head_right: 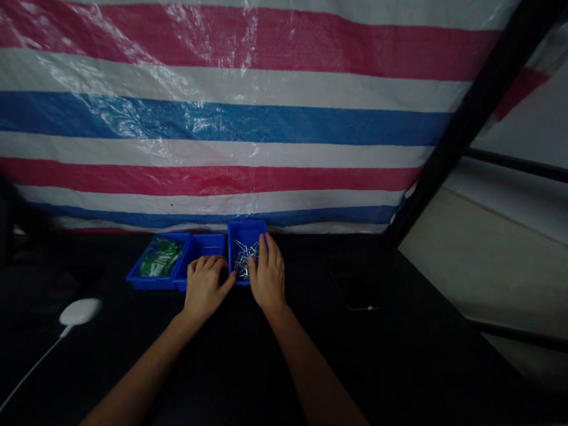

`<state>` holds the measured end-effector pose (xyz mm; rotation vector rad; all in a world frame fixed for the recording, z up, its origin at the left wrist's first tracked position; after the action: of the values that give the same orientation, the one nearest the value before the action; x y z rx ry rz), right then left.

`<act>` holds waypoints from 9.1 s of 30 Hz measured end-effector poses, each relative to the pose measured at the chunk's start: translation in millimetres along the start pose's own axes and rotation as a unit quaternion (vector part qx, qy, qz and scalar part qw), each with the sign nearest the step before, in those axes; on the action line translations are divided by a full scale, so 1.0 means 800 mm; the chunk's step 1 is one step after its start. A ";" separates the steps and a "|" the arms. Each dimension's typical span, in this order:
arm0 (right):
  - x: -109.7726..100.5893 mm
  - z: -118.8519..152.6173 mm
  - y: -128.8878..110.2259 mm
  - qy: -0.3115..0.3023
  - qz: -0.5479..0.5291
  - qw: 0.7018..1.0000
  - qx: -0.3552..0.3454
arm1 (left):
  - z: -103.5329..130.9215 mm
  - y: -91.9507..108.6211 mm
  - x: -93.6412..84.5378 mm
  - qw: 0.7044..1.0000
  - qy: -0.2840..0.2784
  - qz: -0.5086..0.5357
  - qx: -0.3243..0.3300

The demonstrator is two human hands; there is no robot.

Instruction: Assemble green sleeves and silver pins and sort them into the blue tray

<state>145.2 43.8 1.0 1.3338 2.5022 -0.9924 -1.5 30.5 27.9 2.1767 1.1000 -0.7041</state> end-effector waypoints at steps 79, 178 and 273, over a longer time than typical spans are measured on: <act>0.012 0.013 -0.035 -0.189 0.167 0.949 -0.189 | -0.002 0.005 -0.001 0.990 -0.121 -0.076 0.020; 0.005 0.021 -0.043 -0.175 0.151 0.959 -0.166 | -0.010 -0.006 -0.009 0.996 -0.091 0.010 0.021; -0.026 -0.001 -0.022 -0.205 -0.090 0.974 -0.028 | -0.008 -0.014 -0.005 0.999 -0.049 0.016 -0.002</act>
<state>143.8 23.1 18.2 0.7938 2.3351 -1.0916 -11.3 38.5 31.9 2.1283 1.0131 -0.7853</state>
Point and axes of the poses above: each hand's wrist, its own z-axis away from the middle knuckle, its own x-axis out of the palm, y = z × x, the point moved 4 cm from there along -z, towards the middle knuckle, and after that the axes turned 8 degrees about y, right-handed, at the moved point
